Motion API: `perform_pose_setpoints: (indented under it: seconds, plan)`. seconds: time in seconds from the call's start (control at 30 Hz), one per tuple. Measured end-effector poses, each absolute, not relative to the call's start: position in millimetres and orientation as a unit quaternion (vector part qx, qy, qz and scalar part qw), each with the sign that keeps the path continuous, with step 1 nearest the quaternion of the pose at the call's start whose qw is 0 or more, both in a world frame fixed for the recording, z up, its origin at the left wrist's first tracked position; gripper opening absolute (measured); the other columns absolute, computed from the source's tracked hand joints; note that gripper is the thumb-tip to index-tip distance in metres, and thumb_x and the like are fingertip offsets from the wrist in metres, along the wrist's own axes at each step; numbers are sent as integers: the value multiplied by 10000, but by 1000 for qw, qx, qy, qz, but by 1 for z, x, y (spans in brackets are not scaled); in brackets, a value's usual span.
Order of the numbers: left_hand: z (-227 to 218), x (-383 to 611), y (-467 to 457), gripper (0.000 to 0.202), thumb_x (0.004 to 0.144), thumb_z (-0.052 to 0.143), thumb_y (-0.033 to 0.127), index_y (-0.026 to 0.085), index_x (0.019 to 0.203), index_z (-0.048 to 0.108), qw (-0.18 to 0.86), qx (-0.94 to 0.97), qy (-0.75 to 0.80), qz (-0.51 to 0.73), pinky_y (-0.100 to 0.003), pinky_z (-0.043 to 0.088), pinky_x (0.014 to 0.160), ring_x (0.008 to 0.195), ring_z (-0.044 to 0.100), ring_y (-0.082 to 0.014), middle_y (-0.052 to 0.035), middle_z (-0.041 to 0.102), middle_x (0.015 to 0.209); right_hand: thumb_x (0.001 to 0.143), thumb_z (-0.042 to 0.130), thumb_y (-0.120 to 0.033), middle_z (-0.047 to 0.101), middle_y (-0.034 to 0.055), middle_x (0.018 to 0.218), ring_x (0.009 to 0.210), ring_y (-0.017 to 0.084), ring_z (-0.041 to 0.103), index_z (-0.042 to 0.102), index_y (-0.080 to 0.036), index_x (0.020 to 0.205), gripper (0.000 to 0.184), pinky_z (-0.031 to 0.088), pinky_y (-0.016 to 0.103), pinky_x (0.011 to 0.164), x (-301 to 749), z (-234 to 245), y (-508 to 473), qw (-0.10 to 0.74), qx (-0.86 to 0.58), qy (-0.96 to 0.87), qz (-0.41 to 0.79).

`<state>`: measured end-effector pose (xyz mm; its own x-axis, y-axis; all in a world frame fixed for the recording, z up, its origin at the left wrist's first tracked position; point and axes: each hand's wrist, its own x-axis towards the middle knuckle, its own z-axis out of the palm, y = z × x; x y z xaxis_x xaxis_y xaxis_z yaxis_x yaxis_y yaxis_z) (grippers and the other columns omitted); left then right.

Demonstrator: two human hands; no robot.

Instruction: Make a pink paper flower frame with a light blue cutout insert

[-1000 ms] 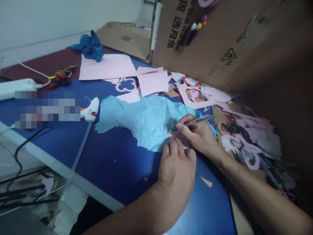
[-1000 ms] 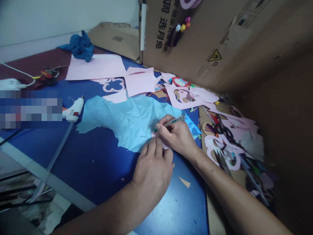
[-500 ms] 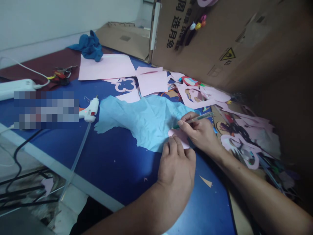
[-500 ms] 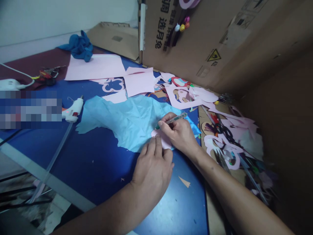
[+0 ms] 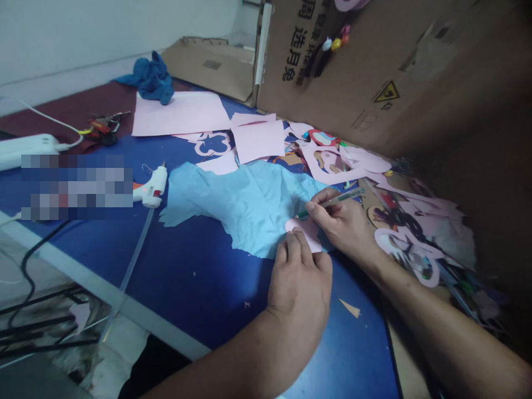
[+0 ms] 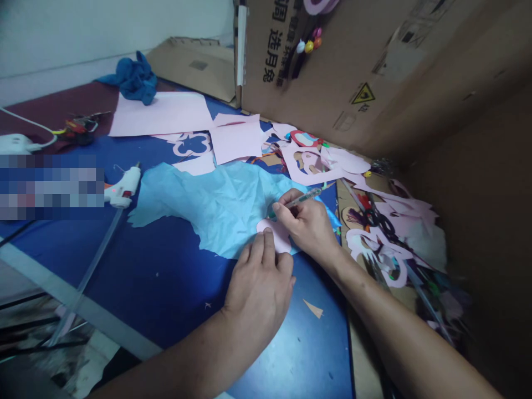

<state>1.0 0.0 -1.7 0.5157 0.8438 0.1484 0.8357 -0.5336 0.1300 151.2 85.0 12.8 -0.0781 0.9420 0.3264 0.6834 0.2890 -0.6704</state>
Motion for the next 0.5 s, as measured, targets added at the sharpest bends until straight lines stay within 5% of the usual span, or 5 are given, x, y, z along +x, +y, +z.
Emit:
perform_pose_setpoints:
  seconds: [0.5]
  plan:
    - [0,-1,0,324,1026,641,369,127,1232,705,32,875,474,89,-507,484,1113,1468,545,-390,-262,597,1566,984,630,-363,750,66,831,567,147,603,551,-212,526,488,399,295,513,154,14,84,371,-569,-716,160]
